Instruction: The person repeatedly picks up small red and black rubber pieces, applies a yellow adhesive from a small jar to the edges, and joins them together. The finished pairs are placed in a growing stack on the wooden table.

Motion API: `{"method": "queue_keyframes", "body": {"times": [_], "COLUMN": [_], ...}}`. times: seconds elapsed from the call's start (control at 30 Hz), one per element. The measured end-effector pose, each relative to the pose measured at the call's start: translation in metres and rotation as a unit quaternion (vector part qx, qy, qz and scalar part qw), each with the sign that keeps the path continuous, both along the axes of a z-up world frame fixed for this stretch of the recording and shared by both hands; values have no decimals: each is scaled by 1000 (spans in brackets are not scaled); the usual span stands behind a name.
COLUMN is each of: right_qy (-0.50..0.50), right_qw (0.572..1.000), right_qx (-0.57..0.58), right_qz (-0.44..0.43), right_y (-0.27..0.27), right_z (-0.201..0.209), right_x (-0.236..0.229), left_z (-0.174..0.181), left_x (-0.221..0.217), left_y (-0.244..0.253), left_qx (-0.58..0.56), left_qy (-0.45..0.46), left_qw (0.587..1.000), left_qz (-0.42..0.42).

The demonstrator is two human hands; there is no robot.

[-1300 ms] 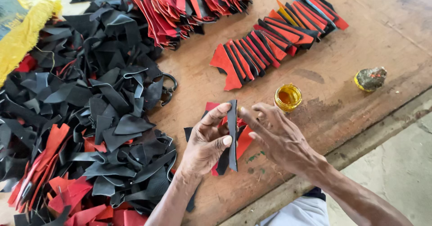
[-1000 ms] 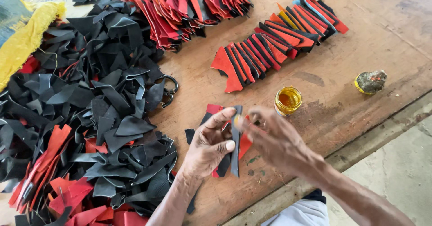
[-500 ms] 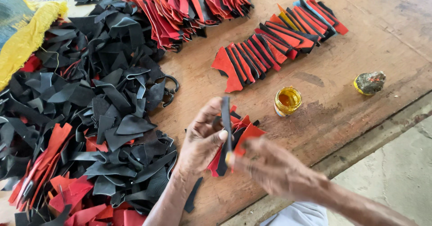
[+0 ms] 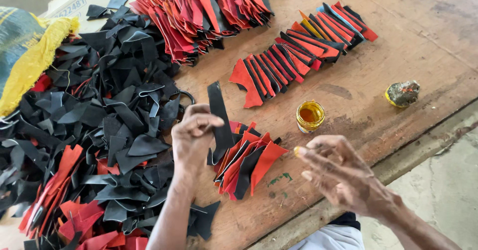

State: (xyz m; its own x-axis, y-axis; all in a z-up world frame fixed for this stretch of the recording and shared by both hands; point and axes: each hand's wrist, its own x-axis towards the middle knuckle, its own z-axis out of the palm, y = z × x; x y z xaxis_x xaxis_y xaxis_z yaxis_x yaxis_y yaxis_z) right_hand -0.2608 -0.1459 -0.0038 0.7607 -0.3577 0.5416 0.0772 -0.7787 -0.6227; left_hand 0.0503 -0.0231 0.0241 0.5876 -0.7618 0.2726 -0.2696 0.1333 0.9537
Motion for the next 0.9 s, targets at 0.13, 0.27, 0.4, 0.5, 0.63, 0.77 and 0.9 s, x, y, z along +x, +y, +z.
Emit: {"method": "queue_keyframes", "body": {"times": [0.13, 0.27, 0.4, 0.5, 0.63, 0.77, 0.9], "right_qy": [-18, -6, 27, 19, 54, 79, 144], "right_qw": [998, 994, 992, 990, 986, 984, 971], "right_qx": [-35, -54, -5, -49, -26, -9, -108], "right_qz": [-47, -96, -127, -132, -158, -159, -155], "right_y": [-12, -26, -33, -39, -45, -52, -60], "right_z": [9, 9, 6, 1, -4, -3, 11], "right_x": [-5, -12, -22, -26, -33, -34, -22], "left_z": [-2, -30, -69, -92, -101, -88, -62], "left_x": [12, 22, 38, 48, 49, 37, 20], "left_y": [-26, -64, -104, -128, -143, -143, -124], "left_qx": [59, 82, 100, 103, 139, 179, 57], "left_qy": [179, 206, 79, 99, -23, -226, -365], "left_qw": [982, 975, 991, 989, 988, 951, 922], "left_qz": [-31, -14, 36, 37, 63, 112, 115]}}
